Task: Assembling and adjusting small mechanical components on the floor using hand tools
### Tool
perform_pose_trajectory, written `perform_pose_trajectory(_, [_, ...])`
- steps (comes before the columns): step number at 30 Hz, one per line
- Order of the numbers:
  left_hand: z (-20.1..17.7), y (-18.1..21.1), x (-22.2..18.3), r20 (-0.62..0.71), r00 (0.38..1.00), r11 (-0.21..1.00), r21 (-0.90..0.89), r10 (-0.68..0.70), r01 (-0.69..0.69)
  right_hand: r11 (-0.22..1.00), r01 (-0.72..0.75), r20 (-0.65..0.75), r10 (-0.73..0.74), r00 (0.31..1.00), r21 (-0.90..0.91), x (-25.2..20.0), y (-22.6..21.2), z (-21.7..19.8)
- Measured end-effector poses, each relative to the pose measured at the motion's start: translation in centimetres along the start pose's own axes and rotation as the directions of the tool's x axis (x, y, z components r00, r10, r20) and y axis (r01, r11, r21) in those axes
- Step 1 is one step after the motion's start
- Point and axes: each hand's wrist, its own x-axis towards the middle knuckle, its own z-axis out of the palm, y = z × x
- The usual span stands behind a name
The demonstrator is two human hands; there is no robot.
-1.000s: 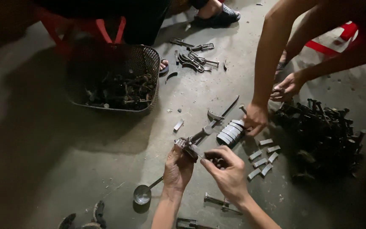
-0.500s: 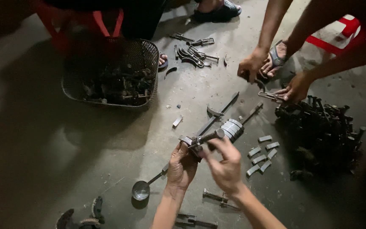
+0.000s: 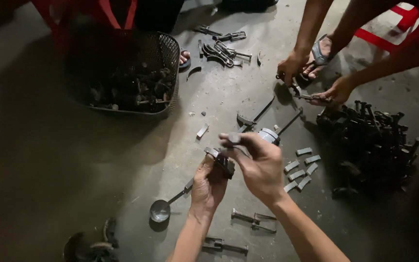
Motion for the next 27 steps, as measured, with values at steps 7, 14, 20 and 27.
perform_pose_trajectory(7, [0.2, -0.4, 0.4, -0.025, 1.0, 0.999, 0.049, -0.001, 0.002, 1.0, -0.007, -0.043, 0.007, 0.999, 0.017, -0.9, 2.0, -1.3])
perform_pose_trajectory(14, [-0.5, -0.5, 1.0, -0.069, 0.997, 0.994, 0.102, 0.03, -0.023, 0.992, -0.114, -0.119, 0.12, 0.986, 0.058, -1.2, 1.7, -1.2])
perform_pose_trajectory(20, [2.0, 0.0, -0.4, -0.08, 0.995, 0.984, 0.17, 0.061, -0.046, 0.975, -0.146, -0.074, 0.161, 0.984, 0.17, -1.6, 2.5, -2.1])
perform_pose_trajectory(27, [1.0, 0.1, -0.1, 0.014, 0.993, 0.947, 0.3, 0.115, -0.113, 0.976, -0.198, -0.182, 0.212, 0.96, 0.089, -2.5, 5.4, -4.1])
